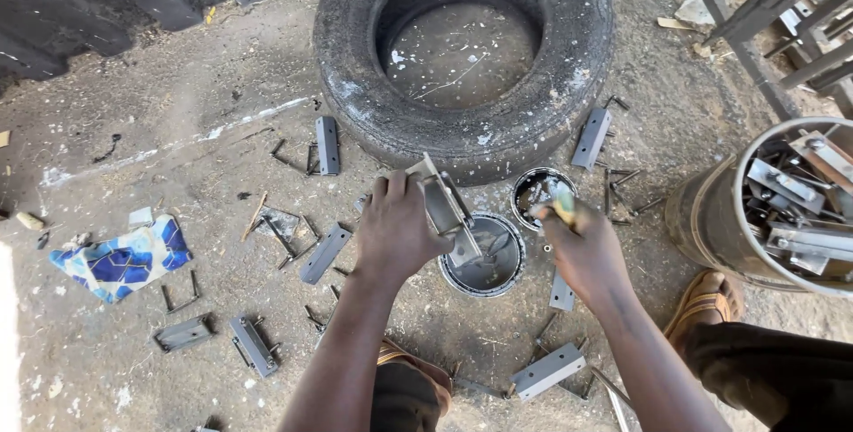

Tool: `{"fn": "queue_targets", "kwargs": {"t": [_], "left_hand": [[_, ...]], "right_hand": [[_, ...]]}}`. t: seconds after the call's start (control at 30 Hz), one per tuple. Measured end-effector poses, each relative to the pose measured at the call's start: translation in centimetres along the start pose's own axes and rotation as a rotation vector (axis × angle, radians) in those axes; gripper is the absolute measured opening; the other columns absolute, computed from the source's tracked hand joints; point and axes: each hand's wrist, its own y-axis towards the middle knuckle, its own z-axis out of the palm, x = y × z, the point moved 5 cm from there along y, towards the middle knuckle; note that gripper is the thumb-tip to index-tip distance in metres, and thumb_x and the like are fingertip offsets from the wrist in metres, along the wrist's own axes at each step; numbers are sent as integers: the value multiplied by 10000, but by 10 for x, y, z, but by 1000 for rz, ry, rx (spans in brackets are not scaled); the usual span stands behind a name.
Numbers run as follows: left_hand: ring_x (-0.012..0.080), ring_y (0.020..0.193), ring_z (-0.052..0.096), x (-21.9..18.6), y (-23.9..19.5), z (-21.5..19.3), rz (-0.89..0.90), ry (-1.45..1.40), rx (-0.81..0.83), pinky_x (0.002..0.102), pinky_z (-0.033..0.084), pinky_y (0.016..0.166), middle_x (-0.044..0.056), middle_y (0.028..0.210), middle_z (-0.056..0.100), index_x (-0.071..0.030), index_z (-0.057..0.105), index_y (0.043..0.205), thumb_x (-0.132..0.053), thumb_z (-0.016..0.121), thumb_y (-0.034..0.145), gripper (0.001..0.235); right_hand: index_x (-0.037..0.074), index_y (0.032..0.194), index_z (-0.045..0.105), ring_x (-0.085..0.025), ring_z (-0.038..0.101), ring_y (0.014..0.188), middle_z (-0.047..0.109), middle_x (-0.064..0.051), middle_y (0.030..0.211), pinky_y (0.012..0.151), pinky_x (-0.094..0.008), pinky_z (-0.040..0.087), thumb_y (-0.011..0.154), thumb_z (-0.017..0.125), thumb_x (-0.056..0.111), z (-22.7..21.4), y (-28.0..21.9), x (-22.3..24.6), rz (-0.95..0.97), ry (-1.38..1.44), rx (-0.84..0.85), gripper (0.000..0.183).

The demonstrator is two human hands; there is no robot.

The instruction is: Painting small metal brackets with a brush and paint from a small container.

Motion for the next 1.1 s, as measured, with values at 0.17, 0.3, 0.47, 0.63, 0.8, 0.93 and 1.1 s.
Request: {"fn": "queue_targets", "kwargs": {"t": [0.17, 0.3, 0.47, 0.63, 0.8, 0.93, 1.1], "left_hand": [[323, 1070, 495, -24, -6, 5, 263, -14, -37, 467, 453, 861, 82, 1212, 536, -69, 644, 1247, -416, 744, 496, 833], [323, 1143, 481, -33, -7, 7, 287, -29, 17, 474, 437, 929, 67, 1286, 542, -109, 597, 1367, -479, 807, 530, 939], [335, 1165, 478, -27, -6, 11, 294, -10, -32, 493, 435, 916, 82, 1287, 537, -93, 589, 1376, -454, 806, 546, 931], [321, 1145, 503, -35, -7, 1, 280, -44, -4, 486, 450, 907, 75, 1274, 532, -89, 599, 1360, -450, 790, 549, 908], [332, 1031, 591, -34, 0, 2, 144, -56, -28, 532, 466, 837, 85, 1124, 555, -59, 679, 1149, -475, 747, 580, 708], [432, 1220, 602, -10, 1, 2, -266, -479, 194, 551, 513, 980, 207, 1328, 519, 45, 514, 1375, -598, 796, 636, 1019], [382, 1288, 597, 1, -6, -4, -461, -768, 161, 523, 519, 1035, 170, 1391, 489, 21, 488, 1440, -573, 822, 650, 1043]], "right_hand": [[29, 1110, 784, -251, 576, 633, 675, -166, 766, 597, -380, 445, 860, 764, 202, 20, 33, -9, -1, 3, 165, 304], [38, 1045, 799, -172, 591, 577, 648, -94, 702, 544, -292, 492, 840, 825, 323, 21, 39, -7, 37, 100, 144, 352], [-55, 1235, 699, -201, 564, 617, 621, -139, 763, 573, -310, 495, 945, 694, 176, 8, 24, -2, 68, 48, 139, 371], [-72, 1292, 643, -204, 565, 660, 626, -160, 819, 598, -309, 478, 958, 655, 153, 8, 12, 8, 95, 49, 177, 403], [-16, 1075, 726, -196, 564, 635, 599, -123, 780, 571, -336, 454, 943, 708, 171, -7, 1, 8, 16, -38, 106, 229], [-63, 1040, 692, -204, 536, 657, 582, -156, 790, 613, -351, 492, 979, 687, 157, -16, -13, 0, 31, 65, 1, 228], [-92, 1044, 693, -253, 554, 662, 570, -181, 788, 622, -349, 488, 990, 698, 161, -10, -27, -14, 28, 172, -71, 259]]}}
